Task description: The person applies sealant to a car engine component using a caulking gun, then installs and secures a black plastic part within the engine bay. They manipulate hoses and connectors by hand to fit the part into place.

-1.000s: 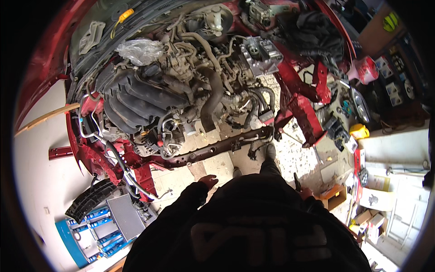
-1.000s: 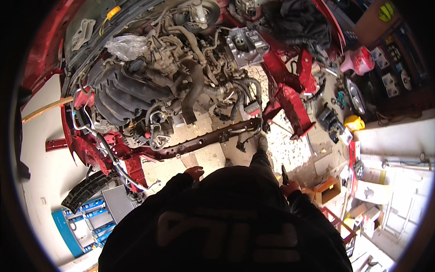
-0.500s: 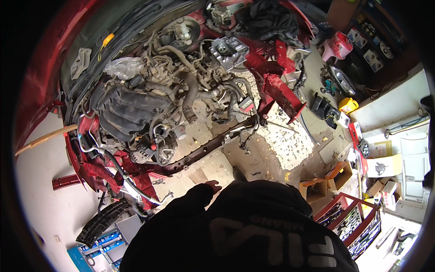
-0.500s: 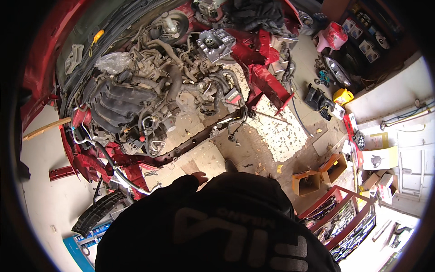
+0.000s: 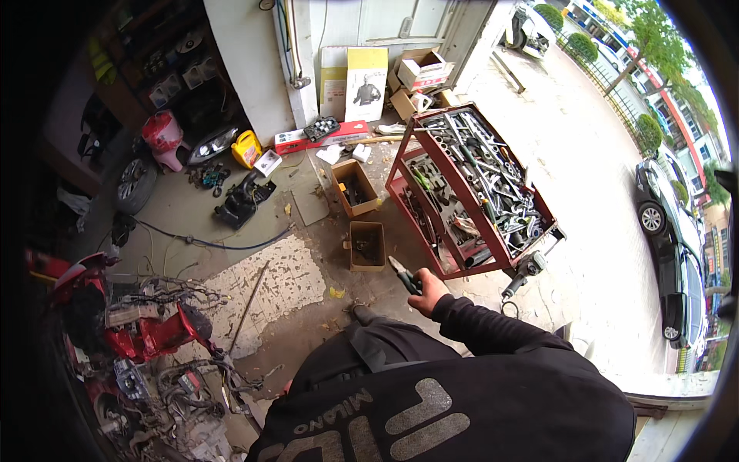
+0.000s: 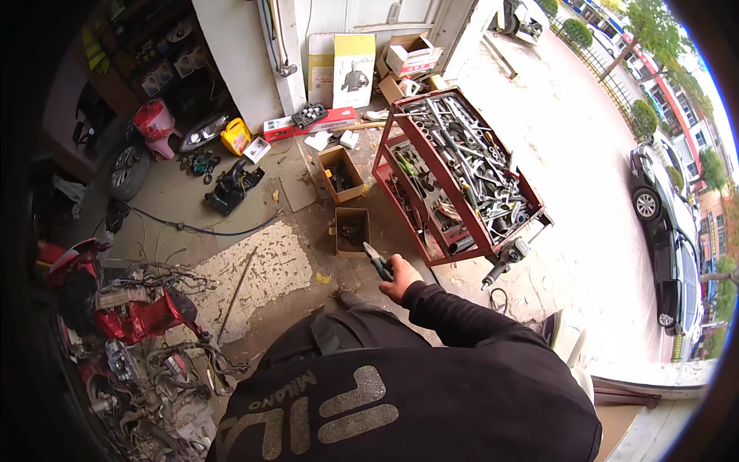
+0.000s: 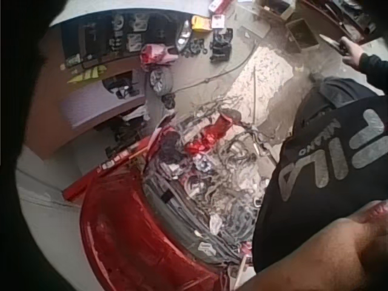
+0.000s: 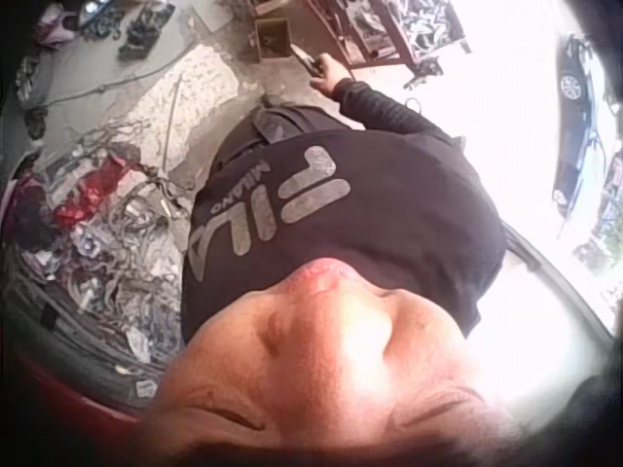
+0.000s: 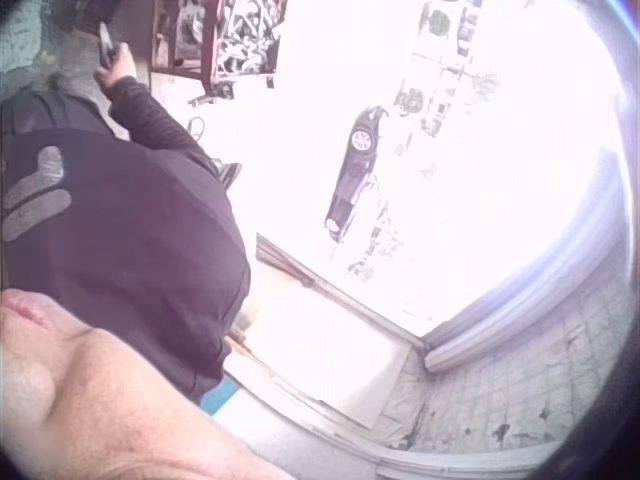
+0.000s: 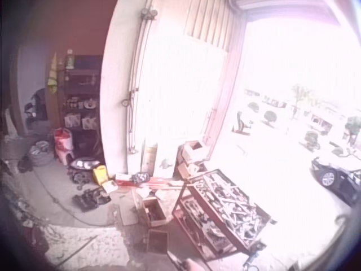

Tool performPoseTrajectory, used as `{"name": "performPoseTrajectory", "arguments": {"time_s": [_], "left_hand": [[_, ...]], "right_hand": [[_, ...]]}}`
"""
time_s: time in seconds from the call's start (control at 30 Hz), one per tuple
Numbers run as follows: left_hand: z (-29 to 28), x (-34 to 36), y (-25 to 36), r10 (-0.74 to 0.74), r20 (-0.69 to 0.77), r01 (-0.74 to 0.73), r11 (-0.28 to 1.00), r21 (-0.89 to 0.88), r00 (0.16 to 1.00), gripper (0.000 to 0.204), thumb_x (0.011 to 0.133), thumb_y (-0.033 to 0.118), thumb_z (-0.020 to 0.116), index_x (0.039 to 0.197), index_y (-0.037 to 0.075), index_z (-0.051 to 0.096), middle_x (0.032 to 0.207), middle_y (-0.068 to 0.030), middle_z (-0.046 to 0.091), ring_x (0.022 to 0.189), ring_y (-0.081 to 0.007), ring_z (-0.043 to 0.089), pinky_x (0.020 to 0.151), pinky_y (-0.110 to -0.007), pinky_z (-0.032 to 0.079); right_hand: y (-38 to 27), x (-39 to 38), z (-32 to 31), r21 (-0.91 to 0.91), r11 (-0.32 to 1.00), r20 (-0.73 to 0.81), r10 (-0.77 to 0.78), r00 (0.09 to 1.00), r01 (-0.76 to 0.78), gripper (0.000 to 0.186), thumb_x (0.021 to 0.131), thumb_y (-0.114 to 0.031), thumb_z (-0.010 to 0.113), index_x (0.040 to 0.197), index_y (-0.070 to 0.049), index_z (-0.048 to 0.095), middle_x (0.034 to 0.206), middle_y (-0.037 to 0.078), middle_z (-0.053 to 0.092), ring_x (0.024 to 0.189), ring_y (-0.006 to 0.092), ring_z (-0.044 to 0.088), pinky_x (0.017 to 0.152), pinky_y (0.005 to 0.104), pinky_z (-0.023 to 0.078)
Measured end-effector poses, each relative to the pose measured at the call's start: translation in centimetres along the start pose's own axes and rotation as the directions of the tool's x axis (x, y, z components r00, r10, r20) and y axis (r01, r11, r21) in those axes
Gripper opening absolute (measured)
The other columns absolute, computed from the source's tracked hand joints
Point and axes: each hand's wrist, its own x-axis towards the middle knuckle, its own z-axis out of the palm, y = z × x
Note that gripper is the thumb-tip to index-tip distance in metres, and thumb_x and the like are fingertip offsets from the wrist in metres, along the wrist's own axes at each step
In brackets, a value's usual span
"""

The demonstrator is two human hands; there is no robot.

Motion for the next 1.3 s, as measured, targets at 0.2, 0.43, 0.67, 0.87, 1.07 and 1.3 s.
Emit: {"name": "performPoseTrajectory", "arguments": {"time_s": [0.2,0.43,0.67,0.87,1.07,1.3], "left_hand": [[-4.3,3.7,14.9,0.09,-0.172,-0.132,0.958,-0.254,0.981,0.057,0.103,0.03,0.079,0.15,0.0,0.066,0.133,-0.0225,0.079,0.125,-0.032,0.076,0.105,-0.044,0.06],[-0.5,0.8,21.8,0.168,-0.25,-0.241,0.924,-0.298,0.954,0.07,0.092,0.05,0.084,0.15,0.015,0.067,0.132,-0.0158,0.081,0.118,-0.0325,0.079,0.101,-0.045,0.062],[1.3,-7.2,13.6,-0.181,-0.463,-0.061,0.886,-0.46,0.867,0.058,0.097,0.04,0.078,0.145,0.008,0.068,0.132,-0.0189,0.079,0.123,-0.0365,0.075,0.105,-0.047,0.059],[-2.5,-20.8,8.2,-0.429,-0.803,-0.353,0.737,-0.576,0.415,0.047,0.101,0.026,0.076,0.143,0.007,0.068,0.13,-0.0157,0.08,0.107,-0.026,0.079,0.094,-0.041,0.062],[-9.3,-37.8,-2.8,-0.563,-0.8,-0.405,0.794,-0.454,-0.208,0.045,0.101,0.015,0.075,0.144,0.004,0.068,0.13,-0.0163,0.078,0.1,-0.0265,0.082,0.087,-0.039,0.063],[-17.7,-54.6,-18.0,-0.391,-0.722,-0.348,0.912,-0.219,-0.571,0.04,0.106,0.007,0.07,0.145,0.003,0.065,0.126,-0.0107,0.079,0.105,-0.0133,0.074,0.091,-0.03,0.059]], "right_hand": [[12.6,6.5,-13.1,0.032,0.935,-0.504,0.32,0.802,-0.353,0.061,0.085,-0.029,0.084,0.134,-0.003,0.059,0.12,0.033,0.075,0.118,0.0497,0.072,0.103,0.0528,0.058],[21.0,12.3,-23.2,-0.492,0.736,-0.505,0.194,0.841,-0.465,0.075,0.082,-0.021,0.091,0.146,-0.005,0.055,0.159,0.022,0.057,0.145,0.0434,0.057,0.119,0.0547,0.05],[14.4,25.1,-6.2,-0.566,0.68,0.228,-0.415,0.881,0.466,0.045,0.081,-0.014,0.081,0.123,-0.002,0.068,0.116,0.021,0.072,0.115,0.0439,0.068,0.1,0.0516,0.057],[-8.1,24.8,10.6,-0.079,0.465,0.443,-0.776,0.449,0.882,0.036,0.082,-0.008,0.07,0.117,-0.003,0.067,0.112,0.023,0.068,0.108,0.0459,0.065,0.099,0.0521,0.055],[-27.9,14.0,20.7,-0.034,0.324,0.618,-0.737,0.275,0.945,0.042,0.083,-0.008,0.072,0.125,-0.002,0.068,0.118,0.022,0.07,0.103,0.0402,0.071,0.091,0.0491,0.06],[-37.5,-0.4,31.4,0.203,0.254,0.695,-0.717,0.043,0.946,0.049,0.087,-0.012,0.077,0.133,-0.002,0.065,0.123,0.022,0.071,0.104,0.0395,0.074,0.09,0.0481,0.063]]}}
